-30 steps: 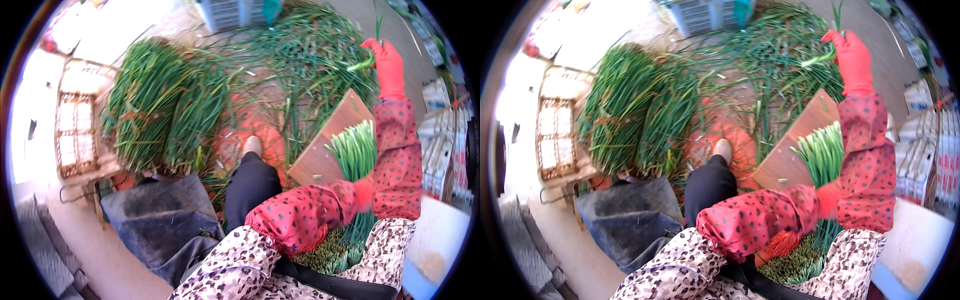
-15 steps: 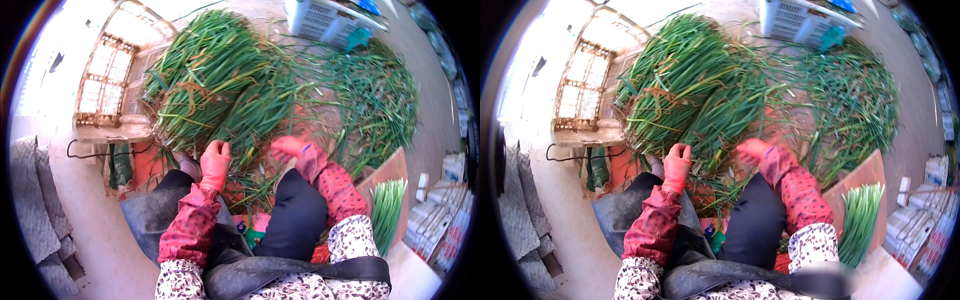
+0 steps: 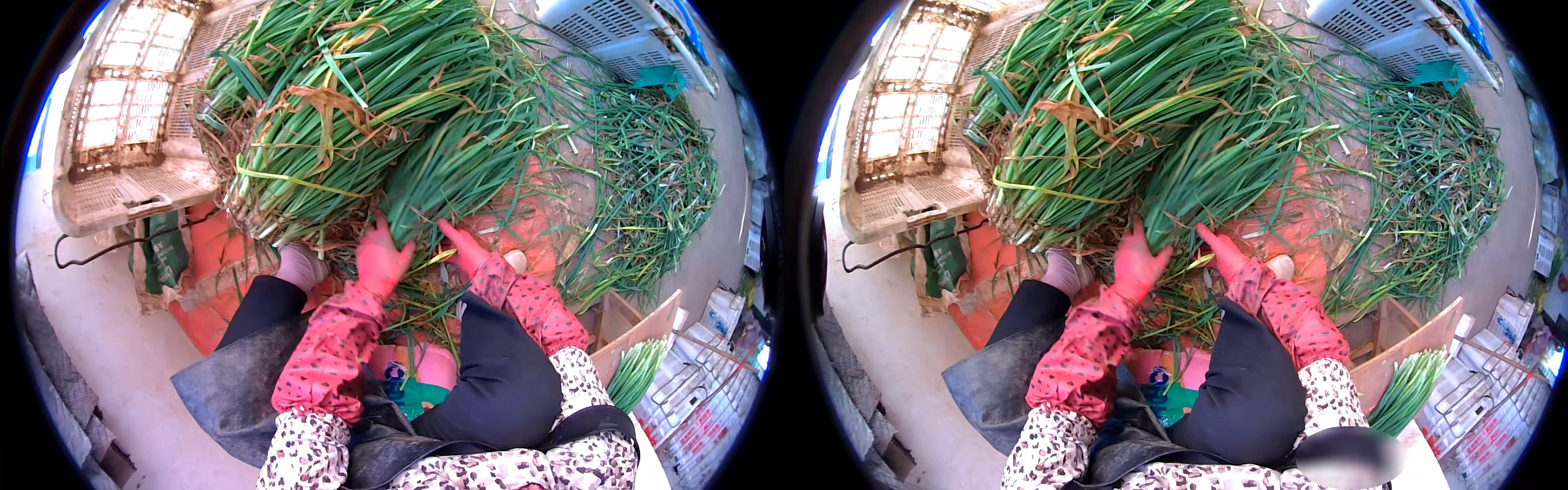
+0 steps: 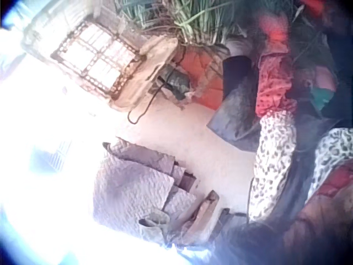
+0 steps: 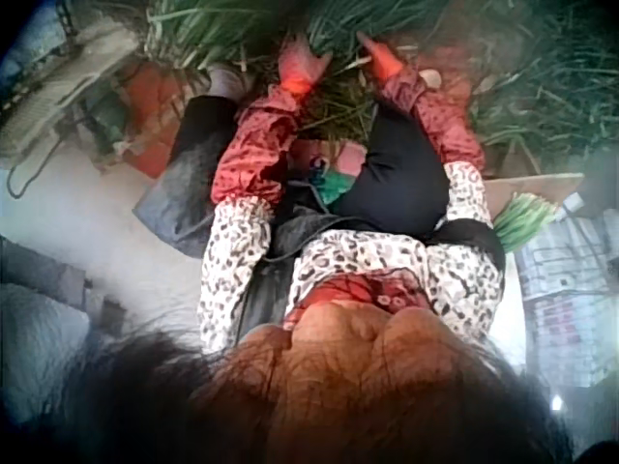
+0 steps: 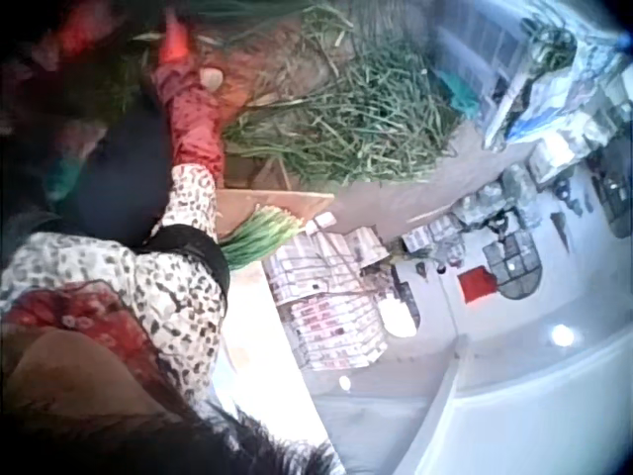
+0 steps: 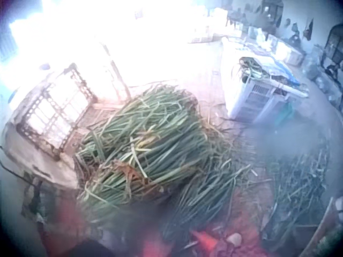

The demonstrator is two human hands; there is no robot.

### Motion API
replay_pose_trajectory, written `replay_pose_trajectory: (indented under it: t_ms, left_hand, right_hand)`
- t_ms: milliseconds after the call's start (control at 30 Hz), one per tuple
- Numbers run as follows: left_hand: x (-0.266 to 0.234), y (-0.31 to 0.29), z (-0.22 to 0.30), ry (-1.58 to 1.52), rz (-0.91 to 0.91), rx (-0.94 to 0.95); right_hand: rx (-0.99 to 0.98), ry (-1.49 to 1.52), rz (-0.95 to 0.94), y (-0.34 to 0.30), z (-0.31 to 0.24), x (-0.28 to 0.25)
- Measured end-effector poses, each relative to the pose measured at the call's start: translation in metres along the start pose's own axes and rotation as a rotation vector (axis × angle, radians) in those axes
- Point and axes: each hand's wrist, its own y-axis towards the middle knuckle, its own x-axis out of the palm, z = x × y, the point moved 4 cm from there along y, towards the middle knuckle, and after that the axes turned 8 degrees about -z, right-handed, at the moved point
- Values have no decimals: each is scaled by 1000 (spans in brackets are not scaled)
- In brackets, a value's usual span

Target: The person sorts through bundles of green leafy vegetables by hand, removes individual stalks to clean or inspect them, and then bundles them together using red ties on a small wooden board.

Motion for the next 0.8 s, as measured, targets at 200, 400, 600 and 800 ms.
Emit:
replay_pose_trajectory:
  t_ms: [200,400,600,800]
  left_hand:
    - [23,-42,39,10,-140,68]
    - [0,-27,20,-316,-18,104]
    - [-11,34,-33,-335,93,-44]
    - [30,-11,67,-503,-120,114]
  right_hand:
    - [-189,-77,14,-43,2,9]
    - [-137,187,45,-61,8,-34]
    - [-151,58,18,-27,-22,-4]
    - [-321,464,4,-24,-23,-26]
